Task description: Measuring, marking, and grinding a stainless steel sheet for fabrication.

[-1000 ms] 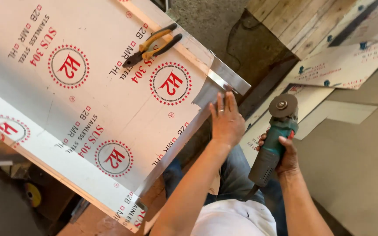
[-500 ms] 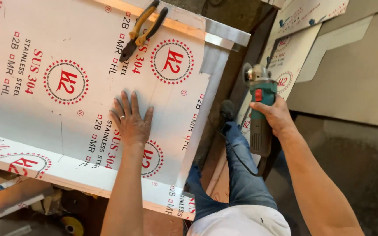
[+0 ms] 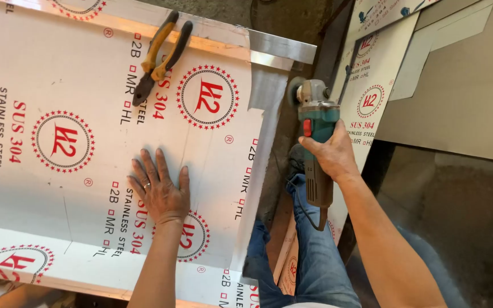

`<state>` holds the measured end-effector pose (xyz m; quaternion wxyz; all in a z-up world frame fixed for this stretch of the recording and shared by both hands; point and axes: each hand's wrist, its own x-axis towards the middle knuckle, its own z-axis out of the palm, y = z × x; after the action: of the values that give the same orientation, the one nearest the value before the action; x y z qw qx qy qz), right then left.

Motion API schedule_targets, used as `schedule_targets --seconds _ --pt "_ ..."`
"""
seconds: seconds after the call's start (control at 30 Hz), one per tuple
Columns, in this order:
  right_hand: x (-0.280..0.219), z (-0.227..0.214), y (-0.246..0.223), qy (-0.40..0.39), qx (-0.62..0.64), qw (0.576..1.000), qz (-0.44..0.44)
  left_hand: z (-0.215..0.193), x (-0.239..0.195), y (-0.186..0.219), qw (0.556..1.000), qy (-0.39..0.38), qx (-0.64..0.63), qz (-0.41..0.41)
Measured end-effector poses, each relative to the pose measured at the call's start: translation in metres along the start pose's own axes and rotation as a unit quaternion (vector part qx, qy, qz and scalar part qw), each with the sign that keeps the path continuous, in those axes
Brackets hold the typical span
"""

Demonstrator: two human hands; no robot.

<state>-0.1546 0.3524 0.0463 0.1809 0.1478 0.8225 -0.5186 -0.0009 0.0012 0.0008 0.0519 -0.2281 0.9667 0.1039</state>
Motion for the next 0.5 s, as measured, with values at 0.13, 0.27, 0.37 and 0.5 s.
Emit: schedule_targets --seconds 0.13,0.27,0.37,0.5 --pt "0.0042 0.0034 -0.0041 -0.011 -0.017 1.0 -0.01 -0.0014 -0.0007 0.0007 1.0 -0.003 0.001 0.001" --pt "0.0073 0.0064 -0.007 -0.01 -0.035 0.999 -0.012 0.0003 -0.0008 -0.0002 1.0 -0.004 0.004 -0.002" --pt "0.0084 0.0082 -0.0074 -0.006 -0.049 0.999 0.003 0.0012 -0.0011 -0.0013 1.0 -0.002 0.004 0.002" --pt "0.0092 0.0081 -0.0076 -0.005 -0.05 0.999 -0.005 0.0019 -0.0009 -0.0007 1.0 -0.004 0.004 0.0"
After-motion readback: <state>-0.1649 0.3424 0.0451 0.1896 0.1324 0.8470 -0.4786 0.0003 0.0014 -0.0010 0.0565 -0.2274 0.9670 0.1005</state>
